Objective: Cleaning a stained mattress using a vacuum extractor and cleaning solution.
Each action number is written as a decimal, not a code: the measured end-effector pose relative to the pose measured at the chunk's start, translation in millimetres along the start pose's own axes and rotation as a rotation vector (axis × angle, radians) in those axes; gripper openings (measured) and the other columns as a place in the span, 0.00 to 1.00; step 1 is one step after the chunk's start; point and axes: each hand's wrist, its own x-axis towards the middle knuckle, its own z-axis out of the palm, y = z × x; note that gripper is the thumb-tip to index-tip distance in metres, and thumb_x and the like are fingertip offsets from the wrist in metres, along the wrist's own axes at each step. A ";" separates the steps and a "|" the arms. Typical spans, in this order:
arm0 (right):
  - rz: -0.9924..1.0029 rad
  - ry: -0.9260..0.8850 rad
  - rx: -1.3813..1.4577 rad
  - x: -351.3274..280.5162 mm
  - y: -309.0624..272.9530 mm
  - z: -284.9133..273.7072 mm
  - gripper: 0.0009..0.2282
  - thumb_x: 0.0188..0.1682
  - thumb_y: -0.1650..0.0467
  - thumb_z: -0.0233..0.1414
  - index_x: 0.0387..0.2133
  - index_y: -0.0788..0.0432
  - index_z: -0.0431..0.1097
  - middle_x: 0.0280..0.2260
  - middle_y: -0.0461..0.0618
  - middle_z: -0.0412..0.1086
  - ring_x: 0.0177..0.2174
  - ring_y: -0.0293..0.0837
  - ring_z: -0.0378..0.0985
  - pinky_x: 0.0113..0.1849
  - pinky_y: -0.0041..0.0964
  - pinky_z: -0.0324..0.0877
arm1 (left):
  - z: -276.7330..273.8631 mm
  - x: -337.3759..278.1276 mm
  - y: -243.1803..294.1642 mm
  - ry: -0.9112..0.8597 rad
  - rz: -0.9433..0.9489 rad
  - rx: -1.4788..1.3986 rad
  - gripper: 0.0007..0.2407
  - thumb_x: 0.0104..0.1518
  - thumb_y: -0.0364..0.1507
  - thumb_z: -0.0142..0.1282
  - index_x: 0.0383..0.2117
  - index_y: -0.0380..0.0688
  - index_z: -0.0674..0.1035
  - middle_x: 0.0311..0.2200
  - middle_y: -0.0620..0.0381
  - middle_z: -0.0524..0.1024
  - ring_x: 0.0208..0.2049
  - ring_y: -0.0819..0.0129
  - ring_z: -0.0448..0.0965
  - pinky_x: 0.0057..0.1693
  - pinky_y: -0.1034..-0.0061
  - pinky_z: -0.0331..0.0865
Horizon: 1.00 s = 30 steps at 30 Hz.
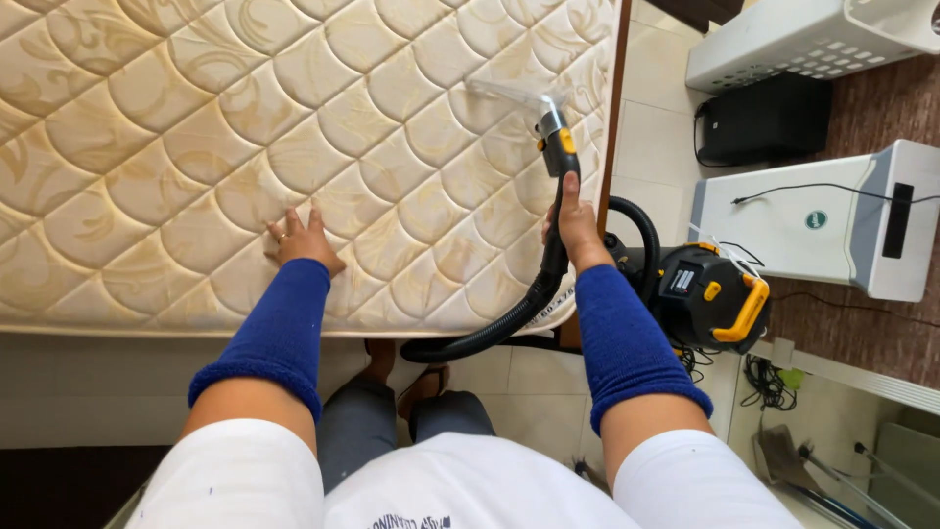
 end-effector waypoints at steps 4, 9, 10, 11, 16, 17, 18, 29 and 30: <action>-0.029 -0.043 0.035 -27.8 53.4 -19.1 0.38 0.41 0.35 0.41 0.18 0.61 0.64 0.14 0.50 0.64 0.14 0.45 0.71 0.19 0.41 0.69 | 18.3 -19.6 41.0 0.110 0.055 -0.091 0.48 0.43 0.43 0.72 0.72 0.60 0.52 0.74 0.52 0.41 0.72 0.39 0.41 0.67 0.38 0.54; -0.088 -0.023 -0.059 -71.1 126.7 -39.9 0.38 0.43 0.36 0.39 0.16 0.61 0.67 0.13 0.50 0.67 0.14 0.44 0.72 0.20 0.38 0.69 | 51.1 -66.7 105.8 -0.037 0.246 -0.086 0.43 0.43 0.44 0.71 0.69 0.57 0.60 0.73 0.51 0.48 0.72 0.41 0.47 0.68 0.45 0.57; -0.098 -0.031 -0.059 -81.2 140.4 -44.4 0.37 0.45 0.38 0.39 0.16 0.61 0.67 0.13 0.51 0.67 0.14 0.44 0.72 0.21 0.38 0.69 | 70.3 -61.7 115.6 -0.008 0.313 -0.100 0.44 0.43 0.44 0.71 0.69 0.54 0.59 0.72 0.48 0.49 0.71 0.38 0.49 0.69 0.48 0.57; -0.109 -0.038 -0.059 -90.9 154.6 -48.9 0.36 0.46 0.39 0.40 0.16 0.61 0.67 0.13 0.51 0.67 0.15 0.44 0.72 0.22 0.38 0.69 | 89.9 -56.4 125.3 0.022 0.381 -0.115 0.45 0.43 0.43 0.72 0.70 0.52 0.58 0.71 0.44 0.50 0.69 0.36 0.50 0.69 0.51 0.57; -0.154 -0.087 -0.101 -141.2 226.5 -77.8 0.35 0.48 0.40 0.39 0.16 0.60 0.68 0.14 0.49 0.69 0.17 0.41 0.73 0.25 0.36 0.69 | 83.1 -137.5 186.3 0.257 0.552 -0.072 0.48 0.41 0.35 0.71 0.72 0.56 0.53 0.72 0.46 0.46 0.71 0.42 0.49 0.68 0.47 0.55; -0.116 -0.102 -0.069 -155.4 236.2 -81.6 0.34 0.48 0.41 0.40 0.16 0.60 0.67 0.14 0.49 0.68 0.17 0.42 0.73 0.25 0.37 0.69 | 85.8 -149.8 196.0 0.362 0.712 0.021 0.47 0.41 0.33 0.70 0.73 0.58 0.53 0.73 0.46 0.46 0.72 0.42 0.48 0.70 0.47 0.51; -0.104 -0.099 -0.070 -166.7 248.0 -87.6 0.34 0.48 0.41 0.40 0.16 0.60 0.67 0.14 0.49 0.68 0.17 0.42 0.73 0.25 0.37 0.69 | 99.4 -158.0 208.3 0.350 0.714 0.022 0.47 0.41 0.33 0.70 0.73 0.58 0.53 0.73 0.46 0.46 0.72 0.42 0.48 0.70 0.47 0.51; -0.186 -0.145 0.251 -199.0 154.3 -168.1 0.35 0.50 0.40 0.37 0.22 0.60 0.68 0.15 0.51 0.69 0.18 0.43 0.75 0.25 0.34 0.72 | 100.7 -177.6 249.5 0.463 1.044 -0.070 0.46 0.42 0.33 0.69 0.71 0.52 0.52 0.73 0.48 0.39 0.74 0.44 0.40 0.68 0.35 0.46; -0.174 -0.139 0.250 -181.6 116.1 -165.6 0.35 0.50 0.40 0.37 0.22 0.60 0.68 0.15 0.51 0.69 0.18 0.43 0.75 0.25 0.34 0.72 | 93.4 -159.8 237.4 0.449 1.046 -0.072 0.46 0.42 0.33 0.69 0.71 0.52 0.52 0.73 0.48 0.39 0.74 0.44 0.40 0.68 0.35 0.46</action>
